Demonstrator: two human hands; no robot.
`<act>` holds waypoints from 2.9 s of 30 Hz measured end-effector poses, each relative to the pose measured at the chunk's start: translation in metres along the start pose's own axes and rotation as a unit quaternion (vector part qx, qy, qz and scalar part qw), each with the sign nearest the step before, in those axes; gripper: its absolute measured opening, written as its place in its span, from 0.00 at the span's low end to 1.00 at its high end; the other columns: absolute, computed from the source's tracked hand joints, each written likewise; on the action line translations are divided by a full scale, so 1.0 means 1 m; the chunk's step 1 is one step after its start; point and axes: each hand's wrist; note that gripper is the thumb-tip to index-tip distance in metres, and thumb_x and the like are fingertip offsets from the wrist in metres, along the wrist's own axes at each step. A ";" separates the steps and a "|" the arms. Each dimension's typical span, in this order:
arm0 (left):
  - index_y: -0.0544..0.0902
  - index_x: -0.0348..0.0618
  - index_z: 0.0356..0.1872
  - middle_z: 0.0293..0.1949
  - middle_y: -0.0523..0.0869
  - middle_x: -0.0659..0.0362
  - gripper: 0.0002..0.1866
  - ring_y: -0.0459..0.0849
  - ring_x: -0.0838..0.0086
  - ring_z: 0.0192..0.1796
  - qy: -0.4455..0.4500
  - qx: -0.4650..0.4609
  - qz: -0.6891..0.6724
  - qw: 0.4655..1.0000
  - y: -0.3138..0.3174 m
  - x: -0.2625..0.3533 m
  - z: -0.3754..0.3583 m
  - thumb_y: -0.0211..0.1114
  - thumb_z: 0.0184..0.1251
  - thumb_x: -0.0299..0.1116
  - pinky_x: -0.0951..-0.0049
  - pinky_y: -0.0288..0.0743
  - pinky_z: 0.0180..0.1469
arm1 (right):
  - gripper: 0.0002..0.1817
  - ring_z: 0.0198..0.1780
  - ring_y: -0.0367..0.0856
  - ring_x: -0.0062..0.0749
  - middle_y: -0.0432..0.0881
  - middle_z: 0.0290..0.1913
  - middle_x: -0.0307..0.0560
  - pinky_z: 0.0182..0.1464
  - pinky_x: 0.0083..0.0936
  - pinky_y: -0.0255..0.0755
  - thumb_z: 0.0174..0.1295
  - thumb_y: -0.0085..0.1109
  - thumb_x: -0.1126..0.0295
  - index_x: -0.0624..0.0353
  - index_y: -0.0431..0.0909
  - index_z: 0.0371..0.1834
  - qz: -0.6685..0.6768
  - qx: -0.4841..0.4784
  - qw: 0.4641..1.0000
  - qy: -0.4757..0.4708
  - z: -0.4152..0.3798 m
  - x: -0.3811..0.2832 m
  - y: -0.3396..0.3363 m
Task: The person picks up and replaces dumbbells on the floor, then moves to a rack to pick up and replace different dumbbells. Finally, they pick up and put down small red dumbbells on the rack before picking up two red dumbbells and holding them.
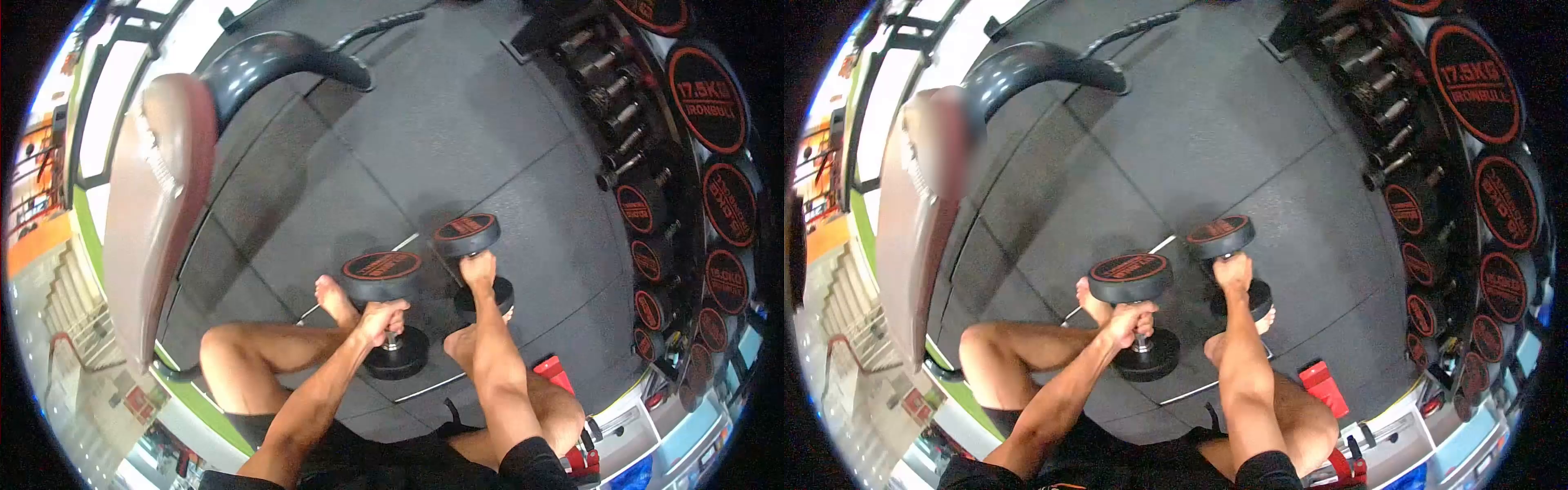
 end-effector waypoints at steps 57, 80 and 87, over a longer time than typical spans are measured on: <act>0.64 0.48 0.15 0.11 0.61 0.64 0.20 0.61 0.77 0.12 0.242 -0.189 0.157 0.939 0.380 0.137 -0.692 0.63 0.62 0.22 0.69 0.63 0.20 | 0.26 0.10 0.57 0.21 0.58 0.10 0.33 0.19 0.22 0.56 0.69 0.60 0.68 0.49 0.60 0.12 0.668 -0.262 0.667 -0.200 -0.561 -0.111 -0.689; 0.67 0.49 0.14 0.11 0.62 0.65 0.20 0.62 0.78 0.12 0.248 -0.275 0.253 0.894 0.582 0.386 -0.630 0.61 0.67 0.28 0.72 0.65 0.23 | 0.26 0.10 0.58 0.21 0.58 0.10 0.33 0.19 0.22 0.60 0.72 0.57 0.68 0.48 0.59 0.13 0.753 -0.126 0.593 -0.257 -0.380 -0.257 -0.851; 0.76 0.43 0.27 0.16 0.69 0.64 0.11 0.66 0.78 0.16 0.316 -0.306 0.255 0.861 0.632 0.401 -0.587 0.57 0.73 0.31 0.73 0.66 0.24 | 0.28 0.12 0.58 0.21 0.58 0.10 0.33 0.20 0.22 0.60 0.72 0.56 0.64 0.48 0.58 0.11 0.733 -0.101 0.618 -0.265 -0.325 -0.248 -0.913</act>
Point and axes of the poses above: each hand's wrist, its own z-axis towards the middle knuckle, its own y-axis out of the palm, x = y × z
